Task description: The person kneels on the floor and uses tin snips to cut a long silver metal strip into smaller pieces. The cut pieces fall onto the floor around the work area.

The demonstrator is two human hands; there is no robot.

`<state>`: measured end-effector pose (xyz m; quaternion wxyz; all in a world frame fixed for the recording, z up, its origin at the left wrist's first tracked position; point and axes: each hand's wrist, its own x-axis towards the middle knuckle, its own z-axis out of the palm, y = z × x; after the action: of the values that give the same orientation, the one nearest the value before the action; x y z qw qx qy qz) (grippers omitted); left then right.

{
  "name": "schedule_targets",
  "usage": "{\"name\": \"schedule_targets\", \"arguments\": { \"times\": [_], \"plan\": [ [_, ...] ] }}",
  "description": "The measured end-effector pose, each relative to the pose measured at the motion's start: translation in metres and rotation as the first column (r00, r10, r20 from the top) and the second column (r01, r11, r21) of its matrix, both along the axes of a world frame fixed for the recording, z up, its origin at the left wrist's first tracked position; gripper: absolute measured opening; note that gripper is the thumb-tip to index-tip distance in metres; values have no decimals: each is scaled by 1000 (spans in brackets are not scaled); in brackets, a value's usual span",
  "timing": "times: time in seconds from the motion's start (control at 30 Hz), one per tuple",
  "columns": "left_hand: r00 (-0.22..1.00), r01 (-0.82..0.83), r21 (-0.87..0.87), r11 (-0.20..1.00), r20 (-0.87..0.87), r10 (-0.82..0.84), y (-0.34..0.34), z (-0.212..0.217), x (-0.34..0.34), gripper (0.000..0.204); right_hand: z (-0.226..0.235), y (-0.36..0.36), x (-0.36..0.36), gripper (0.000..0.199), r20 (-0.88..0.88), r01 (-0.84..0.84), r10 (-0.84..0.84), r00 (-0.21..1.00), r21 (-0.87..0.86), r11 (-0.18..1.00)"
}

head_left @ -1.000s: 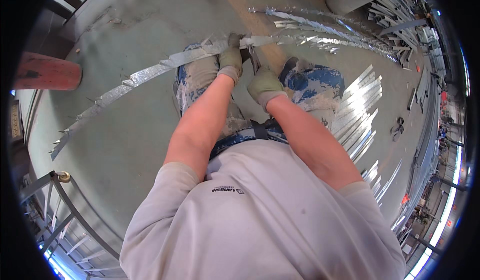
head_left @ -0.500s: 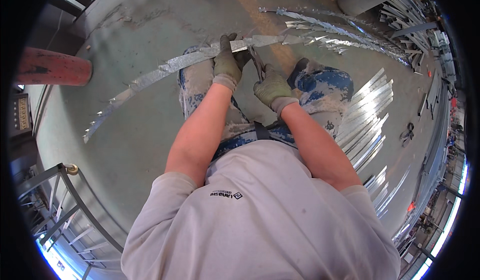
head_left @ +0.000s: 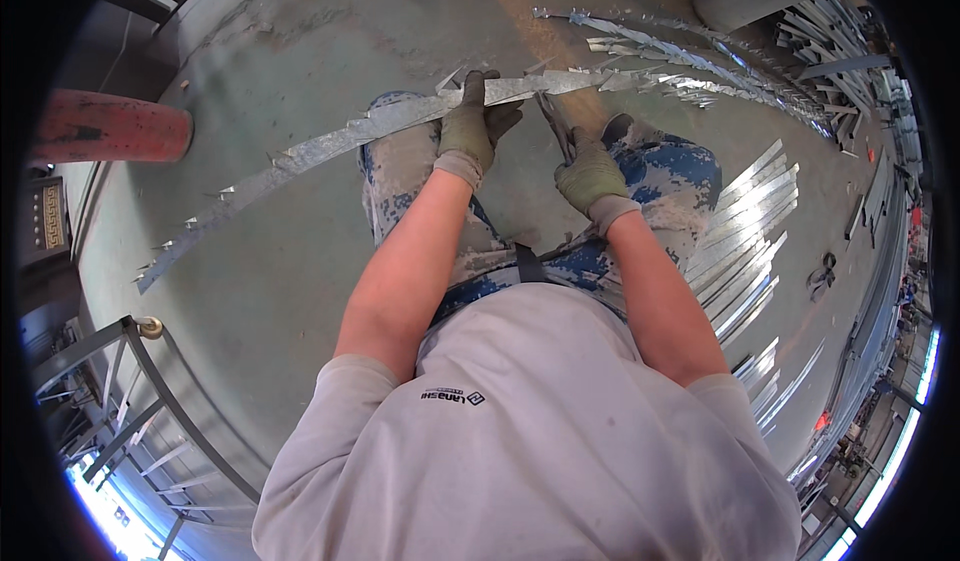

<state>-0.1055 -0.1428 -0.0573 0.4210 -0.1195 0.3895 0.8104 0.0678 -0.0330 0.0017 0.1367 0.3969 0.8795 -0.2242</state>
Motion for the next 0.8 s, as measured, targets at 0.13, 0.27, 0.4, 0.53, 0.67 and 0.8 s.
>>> {"name": "schedule_targets", "arguments": {
  "times": [0.13, 0.27, 0.4, 0.53, 0.67, 0.8],
  "plan": [
    [999, 6, -12, 1000, -41, -7, 0, -10, -5, 46, -1, -4, -13, 60, 108, 59, -55, 993, -37, 998],
    [994, 14, 9, 1000, -112, -12, 1, -9, -2, 45, 3, -6, -4, 55, 87, 70, -57, 995, -164, 984],
    [995, 16, -21, 1000, -100, -18, 3, -4, -3, 45, -5, 0, 7, 52, -67, 55, -90, 994, -415, 908],
    [993, 9, -42, 999, -116, -14, 5, -5, -5, 44, -3, 3, 1, 51, -144, 77, -239, 960, -686, 724],
    [996, -16, -8, 1000, -86, 16, 6, -9, -5, 44, -2, 3, 0, 49, -145, 83, -285, 948, -750, 657],
    [996, 1, 29, 1000, -86, 2, 5, -7, -3, 45, -5, 2, 6, 50, -167, 69, -310, 936, -777, 626]
  ]
}}
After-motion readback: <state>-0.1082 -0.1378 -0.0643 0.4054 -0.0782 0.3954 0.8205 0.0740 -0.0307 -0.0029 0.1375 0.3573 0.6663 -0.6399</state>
